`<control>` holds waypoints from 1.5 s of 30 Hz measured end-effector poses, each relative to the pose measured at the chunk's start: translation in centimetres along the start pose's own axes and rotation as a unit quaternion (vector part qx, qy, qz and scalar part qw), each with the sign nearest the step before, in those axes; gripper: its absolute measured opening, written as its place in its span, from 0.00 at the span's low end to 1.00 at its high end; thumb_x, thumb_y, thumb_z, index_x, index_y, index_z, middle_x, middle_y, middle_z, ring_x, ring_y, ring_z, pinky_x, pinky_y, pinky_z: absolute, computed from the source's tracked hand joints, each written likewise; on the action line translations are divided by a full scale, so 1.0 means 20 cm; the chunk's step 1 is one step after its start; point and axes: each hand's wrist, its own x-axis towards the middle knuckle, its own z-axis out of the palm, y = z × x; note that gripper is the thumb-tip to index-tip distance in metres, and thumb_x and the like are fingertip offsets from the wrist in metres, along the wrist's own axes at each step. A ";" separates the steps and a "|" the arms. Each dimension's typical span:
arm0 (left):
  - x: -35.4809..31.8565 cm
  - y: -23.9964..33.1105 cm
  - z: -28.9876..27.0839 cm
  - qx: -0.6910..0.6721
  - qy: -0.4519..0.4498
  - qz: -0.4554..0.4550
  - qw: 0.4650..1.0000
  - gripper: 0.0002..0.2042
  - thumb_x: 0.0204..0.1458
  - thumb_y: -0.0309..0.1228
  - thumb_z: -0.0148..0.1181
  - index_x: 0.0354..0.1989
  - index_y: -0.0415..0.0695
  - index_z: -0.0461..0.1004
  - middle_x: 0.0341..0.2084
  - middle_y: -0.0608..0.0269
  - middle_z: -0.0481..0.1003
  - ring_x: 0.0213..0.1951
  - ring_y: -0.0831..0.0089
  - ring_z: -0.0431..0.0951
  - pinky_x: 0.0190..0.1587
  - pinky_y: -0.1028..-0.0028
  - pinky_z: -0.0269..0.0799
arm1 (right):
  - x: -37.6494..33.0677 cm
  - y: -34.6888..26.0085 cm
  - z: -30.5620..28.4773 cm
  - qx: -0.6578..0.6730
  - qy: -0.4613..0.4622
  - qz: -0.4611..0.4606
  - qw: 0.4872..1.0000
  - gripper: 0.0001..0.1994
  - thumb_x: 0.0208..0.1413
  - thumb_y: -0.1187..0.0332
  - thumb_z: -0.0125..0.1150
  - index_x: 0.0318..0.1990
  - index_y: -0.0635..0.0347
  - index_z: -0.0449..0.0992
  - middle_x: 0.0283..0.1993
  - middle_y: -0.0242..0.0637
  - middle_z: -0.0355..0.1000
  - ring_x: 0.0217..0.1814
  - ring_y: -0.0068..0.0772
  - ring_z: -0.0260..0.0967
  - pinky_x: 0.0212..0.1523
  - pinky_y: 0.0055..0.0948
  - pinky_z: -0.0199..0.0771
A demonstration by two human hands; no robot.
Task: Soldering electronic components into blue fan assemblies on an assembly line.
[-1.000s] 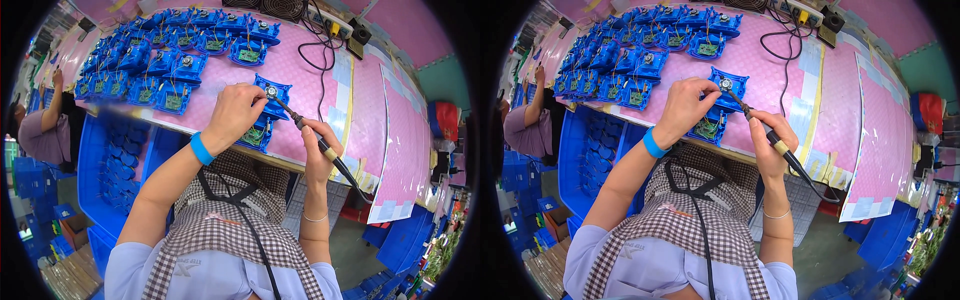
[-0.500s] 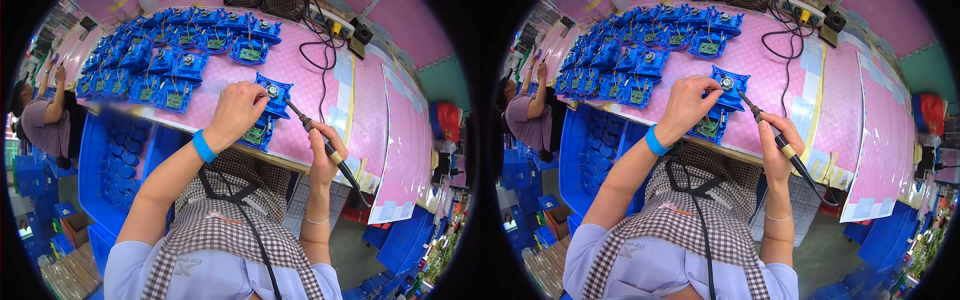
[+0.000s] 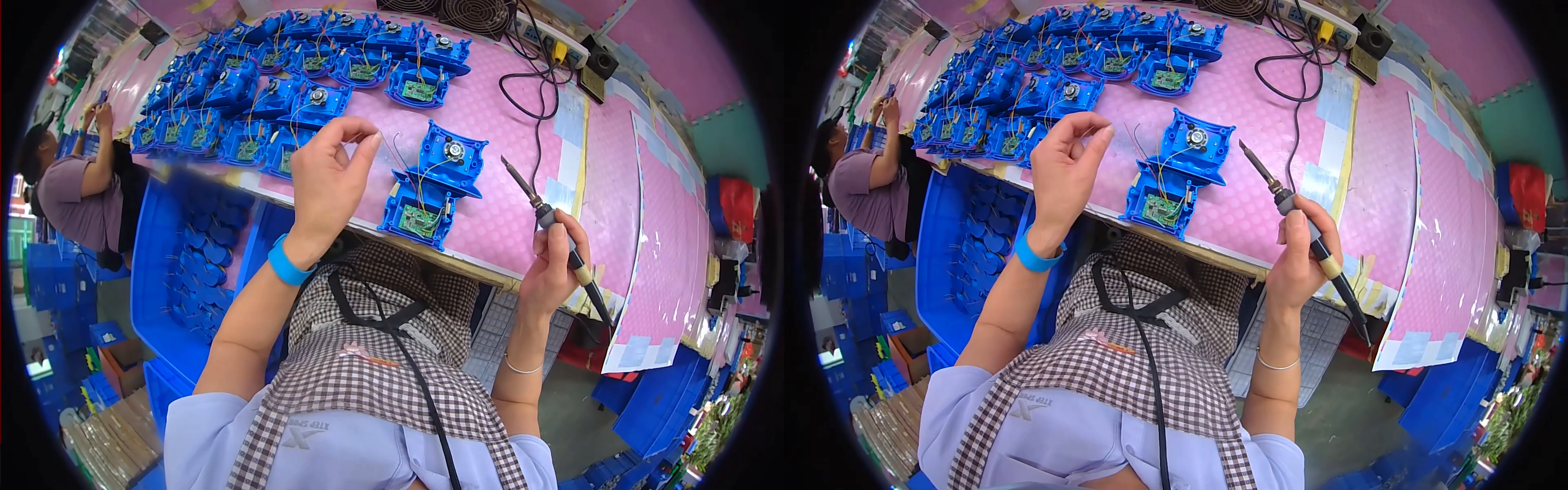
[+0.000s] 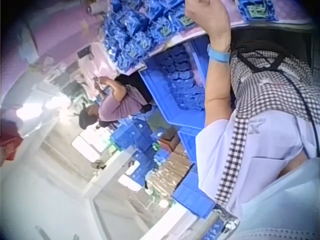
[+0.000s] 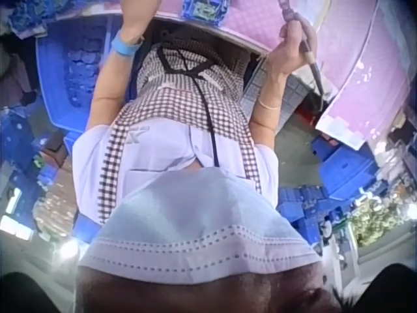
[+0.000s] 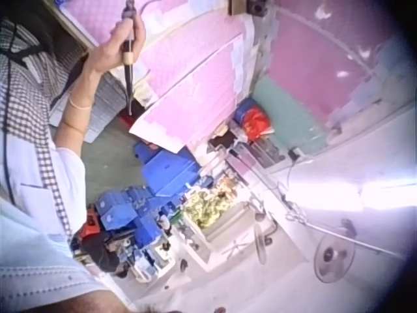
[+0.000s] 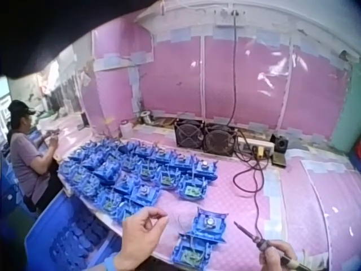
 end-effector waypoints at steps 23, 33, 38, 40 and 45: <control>0.00 0.04 0.31 0.089 -0.180 0.109 0.973 0.05 0.45 0.27 0.59 0.25 0.38 0.77 0.24 0.50 0.76 0.29 0.53 0.77 0.33 0.58 0.71 | 0.03 0.01 0.07 -0.219 -0.111 -0.020 0.969 0.06 0.48 0.78 0.64 0.36 0.67 0.78 0.30 0.35 0.75 0.29 0.20 0.69 0.31 0.19 0.67; 0.00 0.05 0.35 0.116 -0.171 0.091 0.974 0.05 0.44 0.26 0.57 0.22 0.39 0.76 0.22 0.50 0.76 0.28 0.53 0.77 0.32 0.57 0.72 | 0.02 0.00 0.06 -0.205 -0.094 -0.041 0.973 0.07 0.47 0.79 0.64 0.35 0.66 0.78 0.29 0.35 0.74 0.28 0.20 0.68 0.29 0.18 0.65; 0.00 0.05 0.36 0.131 -0.170 0.093 0.972 0.05 0.44 0.26 0.56 0.21 0.38 0.75 0.21 0.49 0.75 0.28 0.52 0.77 0.31 0.57 0.72 | 0.01 0.00 0.07 -0.218 -0.109 -0.076 0.967 0.07 0.47 0.78 0.64 0.36 0.66 0.79 0.27 0.34 0.73 0.26 0.19 0.66 0.27 0.18 0.63; 0.00 0.05 0.36 0.134 -0.167 0.098 0.972 0.05 0.44 0.26 0.56 0.21 0.38 0.74 0.21 0.49 0.75 0.27 0.52 0.77 0.31 0.57 0.72 | 0.01 0.00 0.07 -0.223 -0.112 -0.087 0.964 0.07 0.47 0.78 0.65 0.36 0.66 0.79 0.26 0.34 0.73 0.25 0.19 0.66 0.26 0.17 0.62; 0.01 0.05 0.37 0.163 -0.177 0.108 0.965 0.05 0.43 0.26 0.57 0.21 0.38 0.74 0.20 0.48 0.75 0.26 0.52 0.77 0.31 0.57 0.72 | 0.00 0.01 0.08 -0.231 -0.114 -0.100 0.961 0.07 0.47 0.78 0.65 0.36 0.66 0.79 0.26 0.34 0.72 0.25 0.19 0.65 0.25 0.17 0.62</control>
